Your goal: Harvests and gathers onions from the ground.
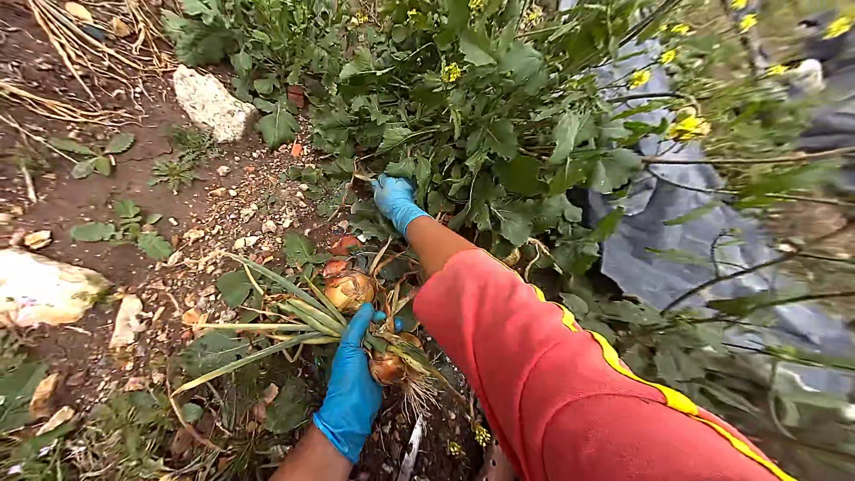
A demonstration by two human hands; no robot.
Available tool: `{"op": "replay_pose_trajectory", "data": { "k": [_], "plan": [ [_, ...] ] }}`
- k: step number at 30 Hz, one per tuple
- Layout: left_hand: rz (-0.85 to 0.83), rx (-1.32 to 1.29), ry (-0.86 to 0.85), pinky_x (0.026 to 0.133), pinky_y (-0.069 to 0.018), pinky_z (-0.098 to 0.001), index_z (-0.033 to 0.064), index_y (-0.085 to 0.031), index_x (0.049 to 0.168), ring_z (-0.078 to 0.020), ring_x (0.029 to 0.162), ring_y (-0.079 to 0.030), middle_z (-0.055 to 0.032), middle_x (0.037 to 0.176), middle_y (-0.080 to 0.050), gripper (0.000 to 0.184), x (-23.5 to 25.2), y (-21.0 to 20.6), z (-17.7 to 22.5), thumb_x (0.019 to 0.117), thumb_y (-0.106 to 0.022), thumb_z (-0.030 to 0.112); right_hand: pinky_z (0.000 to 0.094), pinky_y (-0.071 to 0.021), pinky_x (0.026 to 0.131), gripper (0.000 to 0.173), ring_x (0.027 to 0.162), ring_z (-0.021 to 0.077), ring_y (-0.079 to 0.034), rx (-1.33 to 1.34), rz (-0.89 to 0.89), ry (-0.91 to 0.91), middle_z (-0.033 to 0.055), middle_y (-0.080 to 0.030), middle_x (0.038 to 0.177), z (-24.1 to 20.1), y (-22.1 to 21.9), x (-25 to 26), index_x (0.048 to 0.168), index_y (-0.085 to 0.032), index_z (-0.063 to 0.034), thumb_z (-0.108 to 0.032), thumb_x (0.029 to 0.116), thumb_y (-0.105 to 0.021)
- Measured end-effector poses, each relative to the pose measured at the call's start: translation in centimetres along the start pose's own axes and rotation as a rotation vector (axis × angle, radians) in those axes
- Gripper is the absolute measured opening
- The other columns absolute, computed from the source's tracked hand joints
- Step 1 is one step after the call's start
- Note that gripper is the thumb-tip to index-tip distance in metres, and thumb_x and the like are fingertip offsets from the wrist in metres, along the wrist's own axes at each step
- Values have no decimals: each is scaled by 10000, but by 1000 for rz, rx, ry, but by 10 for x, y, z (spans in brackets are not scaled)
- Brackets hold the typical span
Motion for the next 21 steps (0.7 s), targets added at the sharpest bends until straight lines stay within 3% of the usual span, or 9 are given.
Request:
{"op": "replay_pose_trajectory", "data": {
  "k": [3,5,6,9,11,13,16,18,21],
  "plan": [
    [-24,-18,-6,738,-595,-440,80,-657,1194,-255,850,-684,-148,986,-694,341,-1,-3,2,1046,-549,367,652,-435,1093,496,1320,458,-558,160,-54,36,298,-589,1385,16,-3,-33,1361,-583,25,-333,1128,-330],
    [-45,-1,0,740,-593,-430,82,-651,1211,-251,860,-686,-146,1002,-698,351,-1,-3,2,1051,-534,371,621,-461,1079,488,1268,429,-602,173,25,123,280,-643,1297,24,2,-62,1268,-630,41,-327,1124,-344],
    [-53,16,5,743,-595,-423,84,-649,1215,-248,871,-689,-143,1018,-701,349,-1,-3,2,1054,-525,368,581,-462,1094,469,1264,392,-611,200,102,163,244,-670,1266,23,9,-81,1220,-668,19,-327,1114,-370],
    [-88,105,1,801,-591,-446,102,-656,1257,-252,960,-690,-134,1116,-705,357,2,-1,-1,1056,-516,363,455,-533,1004,295,1158,250,-628,447,256,361,126,-668,1170,11,36,-162,1113,-745,-83,-279,1058,-530],
    [-99,158,-16,848,-591,-477,125,-662,1293,-256,1020,-692,-124,1168,-710,370,0,-4,-3,1062,-507,369,422,-548,989,192,1157,215,-626,523,219,487,103,-667,1188,1,52,-230,1100,-768,-102,-198,1014,-626],
    [-126,147,-45,872,-600,-477,154,-636,1321,-232,1048,-698,-102,1182,-711,372,-9,-9,-5,1086,-447,372,436,-563,1004,177,1185,236,-647,438,144,554,121,-694,1205,-2,59,-286,1128,-774,-90,-131,982,-683],
    [-230,84,-93,863,-605,-426,193,-587,1291,-161,1042,-691,-39,1142,-706,412,-15,-10,-11,1101,-316,439,404,-537,1064,230,1232,198,-652,387,72,568,87,-726,1233,12,50,-319,1190,-766,-96,-121,1004,-632],
    [-255,134,-128,905,-594,-385,215,-565,1355,-118,1083,-675,-3,1183,-698,461,-20,-10,-9,1093,-326,510,389,-489,1128,214,1274,205,-636,361,109,673,83,-738,1233,19,39,-332,1116,-779,-82,-95,995,-603],
    [-274,177,-143,816,-611,-304,121,-634,1224,-103,959,-701,-29,1052,-720,328,-21,-12,-5,1105,-398,315,400,-519,1099,193,1218,214,-676,428,112,785,93,-758,1174,24,38,-341,1063,-774,-59,-65,980,-599]
  ]
}}
Point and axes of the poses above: each hand's wrist, its own x-axis towards the middle knuckle, its own y-axis out of the back of the hand, z = x × y, the point moved 2 cm from there along x, towards the middle knuckle
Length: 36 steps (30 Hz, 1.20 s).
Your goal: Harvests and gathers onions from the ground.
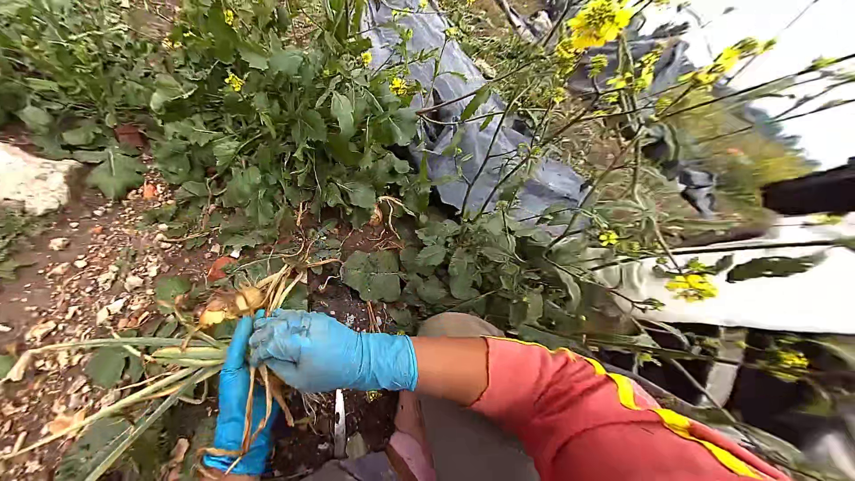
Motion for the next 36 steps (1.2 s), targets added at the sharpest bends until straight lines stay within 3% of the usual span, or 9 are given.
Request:
{"op": "replay_pose_trajectory", "data": {
  "k": [4,6,9,13,17,20,25,33,36],
  "plan": [
    [-43,-6,39,744,-604,-294,73,-625,1198,-147,919,-696,-89,1046,-702,317,1,5,-1,1104,-387,260,518,-567,930,281,1059,220,-714,10,102,-500,79,-756,1130,78,60,11,1165,-768,-129,-123,1000,-542],
    [-38,-54,72,713,-613,-304,65,-627,1179,-170,898,-708,-113,1026,-707,326,-1,6,-2,1107,-380,266,564,-546,995,312,1190,295,-660,-194,192,-784,132,-670,1304,162,91,7,1274,-707,-143,-205,1001,-567],
    [-37,-90,79,704,-617,-322,40,-631,1186,-192,892,-714,-144,1026,-710,348,4,7,-4,1103,-380,266,624,-473,1091,565,1407,422,-494,-303,321,-1138,257,-358,1619,264,136,-3,1497,-495,-38,-264,990,-595],
    [-10,-76,79,719,-619,-325,34,-644,1165,-206,901,-724,-153,1033,-718,338,9,11,-6,1098,-391,248,678,-471,1040,505,1303,439,-582,-344,257,-1324,271,-595,1403,301,157,-17,1431,-539,-15,-317,1028,-519],
    [-70,-115,99,751,-617,-324,43,-645,1183,-206,929,-715,-158,1062,-708,324,12,14,-8,1089,-410,245,712,-506,911,393,1181,463,-649,-624,-36,-1347,255,-692,1229,283,151,-11,1193,-693,-19,-320,1036,-496],
    [-57,-95,95,750,-615,-326,34,-640,1185,-203,911,-713,-159,1032,-708,326,12,11,-8,1093,-401,237,706,-510,891,420,1151,471,-658,-643,-78,-1325,256,-705,1188,277,153,-17,1146,-715,-44,-362,1054,-457],
    [-25,-16,76,749,-621,-317,43,-632,1200,-194,922,-725,-144,1048,-722,324,13,5,-4,1104,-390,235,695,-531,824,428,1028,452,-697,-619,-197,-1017,229,-730,1028,225,126,-40,1051,-727,-64,-401,1058,-463],
    [-57,317,-14,811,-598,-330,88,-599,1314,-182,993,-703,-106,1133,-716,371,-2,-7,4,1115,-379,310,599,-558,881,324,1039,338,-707,-349,-292,-707,136,-732,1086,49,69,-94,1121,-722,-103,-363,1059,-539],
    [-50,451,23,777,-599,-324,69,-603,1296,-175,944,-705,-113,1102,-718,368,-14,-3,-2,1109,-403,314,600,-557,916,368,1066,352,-704,-248,-203,-719,144,-727,1157,-5,78,-119,1332,-647,-147,-341,1022,-606]
  ]
}}
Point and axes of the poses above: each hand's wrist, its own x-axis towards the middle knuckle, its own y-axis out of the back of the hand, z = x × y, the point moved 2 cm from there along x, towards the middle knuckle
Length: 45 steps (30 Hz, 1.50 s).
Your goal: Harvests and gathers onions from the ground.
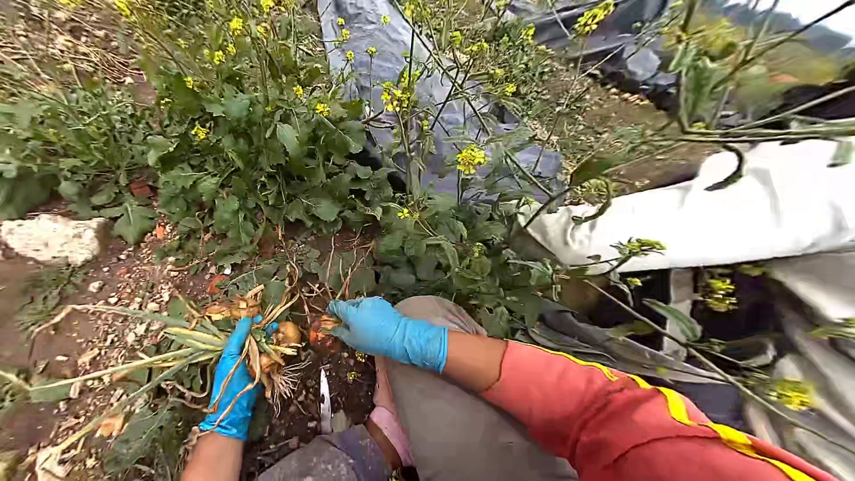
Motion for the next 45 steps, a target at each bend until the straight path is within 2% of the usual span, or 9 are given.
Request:
{"op": "replay_pose_trajectory", "data": {
  "k": [5,10,14,17,22,29,38,42,45],
  "plan": [
    [133,523,118,749,-588,-374,67,-741,1076,-187,814,-703,-90,916,-741,326,-35,-10,-12,1038,-585,350,677,-488,991,874,1167,446,-650,221,-122,56,242,-661,1300,-10,-29,-42,1650,-262,-216,-417,932,-716],
    [283,1128,2,877,-567,-502,66,-747,1049,-233,936,-716,-104,962,-749,360,-88,-45,-10,905,-753,396,720,-477,970,1189,1193,512,-618,167,-188,174,308,-603,1358,-25,-43,-53,1680,-8,-173,-420,846,-818],
    [411,1537,98,916,-526,-598,64,-729,1074,-338,1058,-693,-163,1045,-735,472,-130,-80,-1,903,-674,501,707,-478,974,864,1212,484,-609,171,-205,242,302,-612,1314,-34,-45,-63,1443,-473,28,-511,852,-800],
    [458,1594,25,901,-539,-577,63,-713,1098,-328,1049,-695,-152,1045,-734,440,-147,-102,4,883,-691,446,717,-488,945,731,1167,473,-629,180,-156,343,291,-656,1226,-35,-54,-65,1249,-627,51,-527,837,-804],
    [504,1581,-271,1020,-508,-556,-15,-502,1416,-346,1235,-619,-218,1331,-621,691,-165,-136,21,854,-745,304,667,-488,1011,769,1224,422,-618,303,-9,394,254,-647,1293,-39,-47,-78,1299,-618,18,-519,793,-833],
    [427,1575,-402,1053,-478,-578,-24,-452,1458,-384,1270,-587,-257,1383,-570,691,-168,-189,40,873,-723,225,576,-462,1084,567,1234,381,-630,451,268,518,243,-676,1279,-24,-31,-93,1296,-646,29,-354,898,-778],
    [219,1889,-241,1044,-472,-563,59,-612,1320,-343,1174,-646,-166,1212,-691,494,-190,-267,36,934,-622,367,286,-418,1149,428,1338,157,-535,1059,158,316,188,-563,1449,27,-16,-131,1472,-479,39,-124,1077,-493],
    [76,2038,-347,1092,-411,-589,57,-669,1208,-363,1161,-640,-174,1153,-704,505,-187,-280,29,934,-620,479,348,-439,1152,422,1348,186,-555,855,174,287,170,-585,1447,55,-45,-113,1480,-497,1,-154,1087,-483],
    [-77,1985,-299,861,-493,-692,96,-715,1098,-418,1029,-674,-192,1045,-717,425,-183,-272,45,955,-620,485,412,-494,1078,318,1211,246,-643,921,303,253,196,-685,1273,39,-34,-102,1302,-648,30,-125,1029,-603]
  ]
}}
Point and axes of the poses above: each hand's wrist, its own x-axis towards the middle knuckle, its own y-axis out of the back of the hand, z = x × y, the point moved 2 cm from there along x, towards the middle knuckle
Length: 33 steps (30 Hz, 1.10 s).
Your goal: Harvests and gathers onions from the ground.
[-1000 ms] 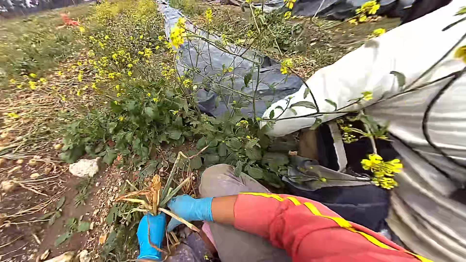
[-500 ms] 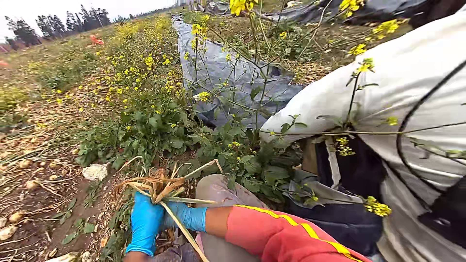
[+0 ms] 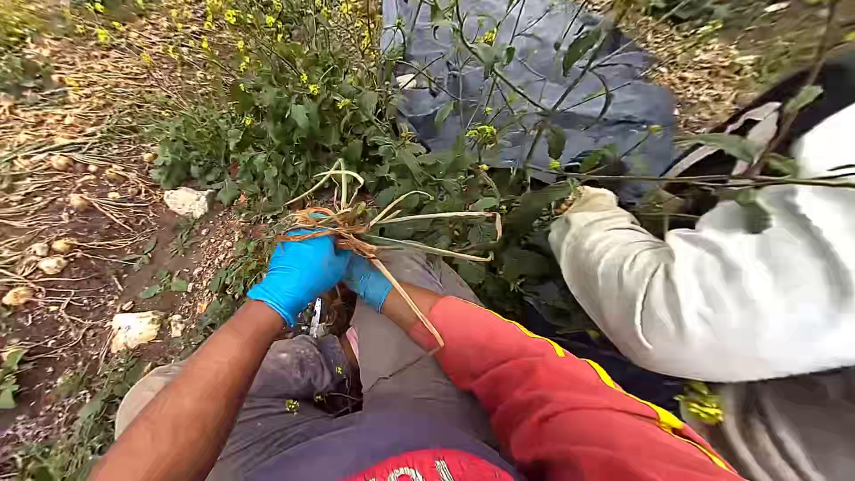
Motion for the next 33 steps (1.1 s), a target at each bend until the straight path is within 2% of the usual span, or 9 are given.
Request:
{"op": "replay_pose_trajectory", "data": {
  "k": [4,6,8,11,13,15,21,25,33],
  "plan": [
    [101,-502,-146,961,-566,-481,209,-739,1216,-158,1085,-699,-2,1159,-745,281,13,3,-52,992,-640,347,536,-488,1054,323,1180,368,-663,-237,249,120,264,-713,1180,-17,5,36,1189,-702,75,-182,1031,-585],
    [292,-865,-119,966,-592,-400,101,-729,1179,-158,1068,-715,-40,1153,-750,228,13,-20,-86,1010,-592,170,466,-487,1103,421,1232,269,-650,-62,396,-10,186,-717,1234,-15,11,49,1250,-691,18,-310,987,-688],
    [411,-965,123,862,-622,-401,75,-708,1164,-185,964,-734,-66,1094,-751,222,10,-64,-124,1018,-548,126,421,-481,1126,505,1256,195,-628,131,515,-83,129,-706,1268,-7,17,63,1287,-673,-33,-328,897,-800],
    [62,-665,468,892,-573,-545,154,-739,1128,-250,987,-723,-75,1063,-755,228,1,-161,-168,993,-605,280,431,-466,1137,490,1283,209,-613,141,553,-100,149,-695,1291,-9,25,67,1294,-669,-14,-276,900,-796],
    [-263,-439,468,955,-513,-647,187,-749,1152,-323,1092,-688,-116,1119,-740,375,-4,-213,-174,978,-619,492,460,-425,1162,472,1330,257,-584,-24,516,-104,184,-672,1333,-15,29,62,1317,-653,9,-272,948,-740],
    [-387,-269,419,921,-507,-675,215,-750,1118,-348,1088,-683,-116,1108,-739,455,-3,-237,-170,931,-609,606,497,-433,1143,413,1307,305,-606,-208,506,-50,212,-686,1304,-18,32,56,1283,-675,21,-261,982,-679],
    [-457,-200,401,969,-497,-636,162,-732,1147,-341,1132,-667,-130,1146,-727,465,15,-243,-164,964,-592,565,425,-447,1160,376,1309,218,-603,-126,391,22,154,-684,1327,-7,33,39,1314,-671,-33,-276,1033,-609],
    [-386,-319,403,940,-521,-617,108,-750,1079,-330,1041,-695,-141,1053,-744,476,27,-263,-174,932,-665,552,483,-465,1104,334,1228,322,-650,-253,211,13,252,-704,1231,-47,44,-3,1233,-685,77,-174,1026,-609],
    [-432,-102,262,1161,-382,-545,-35,-531,1423,-390,1377,-513,-270,1422,-570,627,15,-251,-165,1021,-594,442,473,-471,1093,364,1222,294,-640,-146,-21,24,227,-695,1231,-55,57,-22,1224,-682,49,-255,1040,-604]
  ]
}}
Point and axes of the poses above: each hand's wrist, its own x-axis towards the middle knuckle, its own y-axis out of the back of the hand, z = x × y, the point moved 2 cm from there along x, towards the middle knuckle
